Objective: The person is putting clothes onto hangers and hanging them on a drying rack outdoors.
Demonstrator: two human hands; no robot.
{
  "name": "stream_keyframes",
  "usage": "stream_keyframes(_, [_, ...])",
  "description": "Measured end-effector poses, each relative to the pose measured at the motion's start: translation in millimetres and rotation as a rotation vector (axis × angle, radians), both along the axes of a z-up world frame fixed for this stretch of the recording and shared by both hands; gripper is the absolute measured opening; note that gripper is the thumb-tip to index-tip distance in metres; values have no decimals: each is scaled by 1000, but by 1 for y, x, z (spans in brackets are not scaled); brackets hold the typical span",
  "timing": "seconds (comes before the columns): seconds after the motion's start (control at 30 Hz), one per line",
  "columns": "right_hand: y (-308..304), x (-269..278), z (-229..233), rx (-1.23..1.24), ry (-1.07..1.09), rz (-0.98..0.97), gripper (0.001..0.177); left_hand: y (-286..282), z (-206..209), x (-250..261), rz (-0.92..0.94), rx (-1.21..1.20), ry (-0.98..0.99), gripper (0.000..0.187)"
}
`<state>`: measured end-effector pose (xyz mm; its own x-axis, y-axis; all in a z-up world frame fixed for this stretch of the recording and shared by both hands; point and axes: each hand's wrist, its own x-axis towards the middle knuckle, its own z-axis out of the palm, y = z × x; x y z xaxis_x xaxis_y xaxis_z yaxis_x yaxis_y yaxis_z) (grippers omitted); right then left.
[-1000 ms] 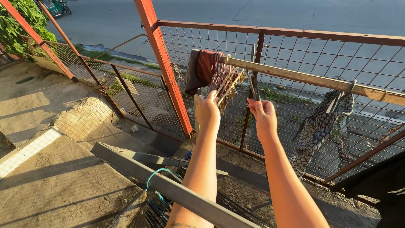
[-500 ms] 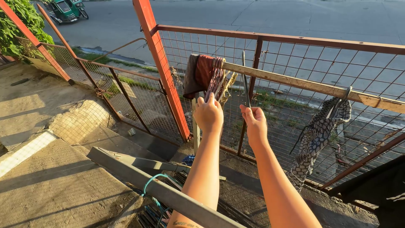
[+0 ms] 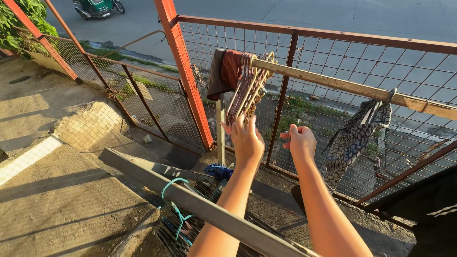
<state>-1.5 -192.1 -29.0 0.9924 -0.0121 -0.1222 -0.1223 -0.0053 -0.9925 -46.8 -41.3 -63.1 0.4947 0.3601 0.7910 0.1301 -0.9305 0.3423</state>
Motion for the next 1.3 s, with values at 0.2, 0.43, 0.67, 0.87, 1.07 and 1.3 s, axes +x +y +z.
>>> stream_keyframes(0.2, [-28, -81, 9, -334, -13, 87, 35, -40, -73, -27, -525, -529, 645, 68])
stream_keyframes(0.43, [-95, -124, -31, -202, -57, 401, 39, -133, -103, -96, -1127, -1441, 395, 45])
stream_keyframes(0.67, [-172, -176, -66, -471, -77, 508, 47, -221, -200, -135, -1294, -1490, 159, 38])
stream_keyframes(0.87, [-182, -221, -86, -130, 221, 810, 32, -235, -214, -230, -759, -1987, 220, 37])
stream_keyframes(1.07, [-148, -282, -113, 122, 678, 1117, 34, -226, -117, -384, -388, -1615, 483, 40])
stream_keyframes(1.3, [-70, -357, -152, 7, 737, 1324, 34, -188, -115, -485, -193, -1622, 453, 56])
